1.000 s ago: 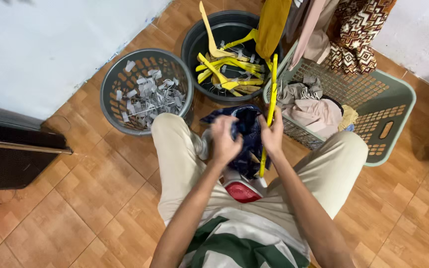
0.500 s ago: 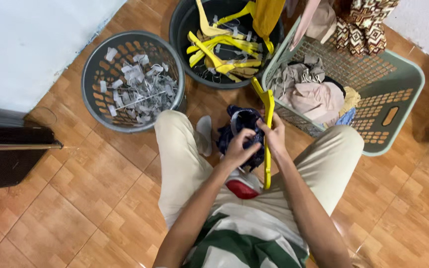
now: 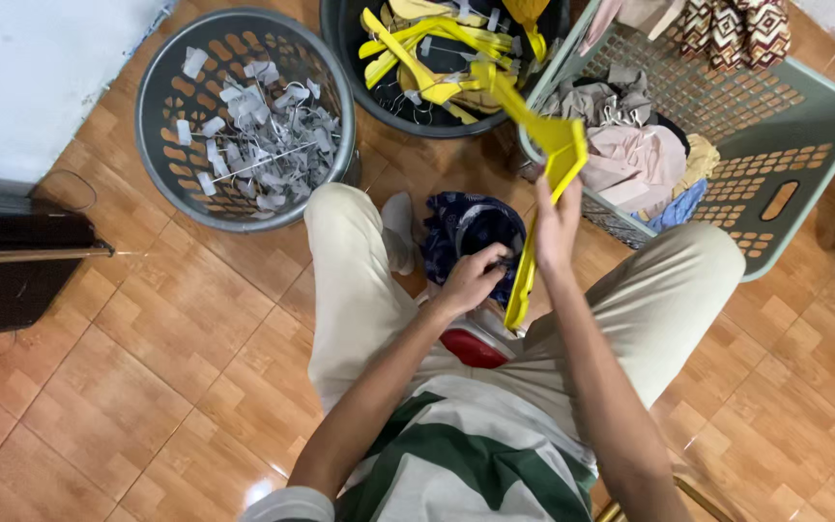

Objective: The person sits cross-legged on a chair and handles a blue patterned garment, then places it on a yellow hanger and hangs it on a nearby rack. The person then picks up a light-colored garment and begins to fold it.

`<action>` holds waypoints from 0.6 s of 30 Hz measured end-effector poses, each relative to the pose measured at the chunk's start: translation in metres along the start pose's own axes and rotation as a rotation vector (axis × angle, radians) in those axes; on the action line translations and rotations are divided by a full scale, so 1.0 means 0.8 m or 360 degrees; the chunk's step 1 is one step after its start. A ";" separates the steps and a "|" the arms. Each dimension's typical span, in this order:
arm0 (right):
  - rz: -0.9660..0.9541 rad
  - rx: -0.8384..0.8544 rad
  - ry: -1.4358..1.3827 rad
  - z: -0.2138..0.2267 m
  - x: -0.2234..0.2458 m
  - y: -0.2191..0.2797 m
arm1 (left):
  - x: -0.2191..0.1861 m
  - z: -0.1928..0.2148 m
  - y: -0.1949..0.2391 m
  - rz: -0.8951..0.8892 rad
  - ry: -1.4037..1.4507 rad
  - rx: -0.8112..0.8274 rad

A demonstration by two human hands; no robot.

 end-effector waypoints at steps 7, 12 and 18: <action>-0.0227 -0.0014 -0.0378 -0.009 0.027 -0.083 | -0.016 -0.014 0.011 0.0272 -0.0215 0.0072; -0.0230 -0.0027 -0.0312 -0.034 0.024 -0.093 | -0.041 -0.007 0.009 0.0188 -0.0334 0.0070; -0.0223 0.0031 -0.0259 -0.039 -0.013 -0.076 | -0.054 0.001 0.012 0.0249 -0.0730 0.0088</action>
Point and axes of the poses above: each hand's wrist, its own y-axis away from the middle knuckle, its own z-axis out of the back of the hand, x = y × z, the point moved 6 cm from there along -y, towards the middle knuckle, and after that the axes turned 10 degrees about x, right-handed, at the moved point
